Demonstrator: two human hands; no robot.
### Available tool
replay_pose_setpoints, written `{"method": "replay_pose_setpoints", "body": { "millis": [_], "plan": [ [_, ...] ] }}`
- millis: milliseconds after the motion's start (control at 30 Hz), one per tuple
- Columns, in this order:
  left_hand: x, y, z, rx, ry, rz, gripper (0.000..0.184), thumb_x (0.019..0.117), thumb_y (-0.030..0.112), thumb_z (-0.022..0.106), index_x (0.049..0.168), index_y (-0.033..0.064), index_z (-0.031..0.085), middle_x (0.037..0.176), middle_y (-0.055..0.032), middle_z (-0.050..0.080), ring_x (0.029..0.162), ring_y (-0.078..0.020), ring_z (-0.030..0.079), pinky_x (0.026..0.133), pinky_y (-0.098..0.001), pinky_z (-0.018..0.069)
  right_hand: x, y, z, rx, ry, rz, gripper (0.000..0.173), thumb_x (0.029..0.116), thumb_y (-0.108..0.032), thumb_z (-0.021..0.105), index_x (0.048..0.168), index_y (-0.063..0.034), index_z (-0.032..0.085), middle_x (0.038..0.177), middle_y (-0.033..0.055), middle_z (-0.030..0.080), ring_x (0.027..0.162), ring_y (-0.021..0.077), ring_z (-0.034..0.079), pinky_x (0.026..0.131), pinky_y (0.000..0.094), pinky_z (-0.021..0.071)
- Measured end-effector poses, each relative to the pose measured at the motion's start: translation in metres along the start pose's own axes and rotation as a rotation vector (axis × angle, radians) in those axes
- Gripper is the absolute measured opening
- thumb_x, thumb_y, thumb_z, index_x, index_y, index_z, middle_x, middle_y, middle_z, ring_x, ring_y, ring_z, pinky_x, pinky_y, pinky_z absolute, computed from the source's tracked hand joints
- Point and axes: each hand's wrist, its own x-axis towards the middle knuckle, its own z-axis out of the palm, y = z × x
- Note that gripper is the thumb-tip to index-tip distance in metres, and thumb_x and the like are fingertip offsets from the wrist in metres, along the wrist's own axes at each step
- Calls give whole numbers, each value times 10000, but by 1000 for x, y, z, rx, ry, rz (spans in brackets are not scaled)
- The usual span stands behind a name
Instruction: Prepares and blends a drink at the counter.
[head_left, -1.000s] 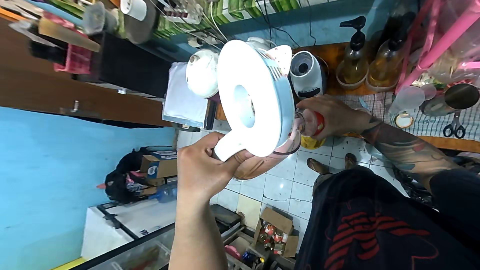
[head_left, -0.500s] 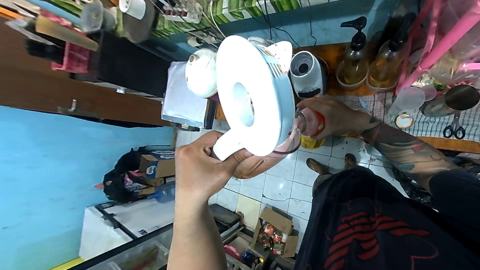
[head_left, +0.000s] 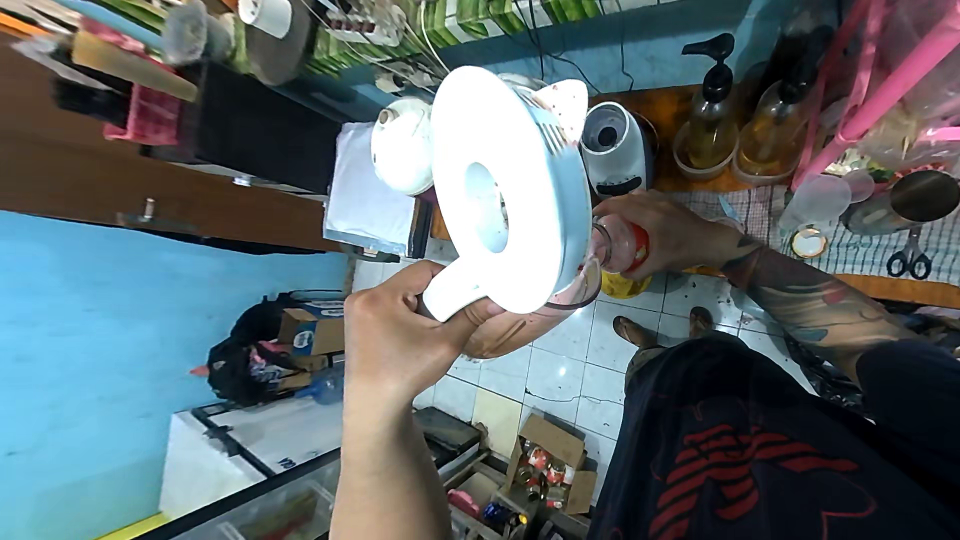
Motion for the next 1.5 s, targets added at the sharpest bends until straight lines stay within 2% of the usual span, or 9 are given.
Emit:
{"method": "replay_pose_setpoints", "body": {
  "millis": [300, 400, 533, 833, 1033, 1300, 1500],
  "plan": [
    [2, 3, -3, 7, -3, 14, 500, 769, 652, 748, 931, 186, 666, 662, 104, 567, 520, 24, 474, 471, -223, 381, -1, 0, 0, 20, 3, 8, 986, 632, -487, 913, 1468, -132, 529, 1402, 86, 612, 1233, 283, 583, 1062, 475, 459],
    [2, 4, -5, 20, -13, 10, 507, 768, 655, 745, 943, 185, 671, 674, 95, 578, 529, 11, 484, 482, -242, 391, -2, -1, 0, 36, 2, 17, 989, 636, -471, 922, 1474, -129, 521, 1417, 88, 605, 1264, 282, 576, 1089, 479, 449],
    [2, 4, -6, 11, -10, 20, 501, 766, 651, 754, 944, 190, 673, 686, 101, 587, 538, 24, 495, 486, -221, 397, -3, 0, 3, 36, 30, 11, 976, 641, -472, 919, 1466, -125, 531, 1408, 82, 614, 1258, 274, 582, 1084, 468, 458],
    [0, 6, -8, 34, -19, 28, 505, 772, 666, 741, 929, 192, 662, 656, 100, 562, 517, 12, 476, 469, -242, 383, -4, 0, 9, 21, 48, 0, 978, 647, -480, 910, 1473, -129, 524, 1382, 96, 626, 1246, 280, 588, 1093, 473, 449],
    [-1, 9, -10, 57, -29, 13, 509, 766, 681, 731, 929, 202, 670, 654, 95, 567, 512, -5, 481, 470, -262, 386, -3, -3, 11, 12, 47, 27, 972, 653, -475, 915, 1474, -130, 527, 1410, 96, 613, 1293, 280, 570, 1135, 475, 420],
    [-2, 10, -14, 54, -42, 2, 494, 770, 688, 727, 912, 220, 659, 629, 101, 545, 488, -9, 464, 449, -268, 372, -5, 1, 22, 87, 90, 69, 999, 624, -454, 931, 1473, -116, 527, 1412, 107, 608, 1300, 282, 570, 1115, 465, 456],
    [0, 9, -13, 60, -38, -9, 505, 761, 696, 730, 906, 218, 658, 630, 91, 549, 490, -25, 471, 452, -282, 378, -6, -1, 32, 131, 126, 57, 1004, 610, -412, 948, 1464, -95, 526, 1367, 130, 630, 1252, 290, 599, 1076, 473, 486]
  ]
}}
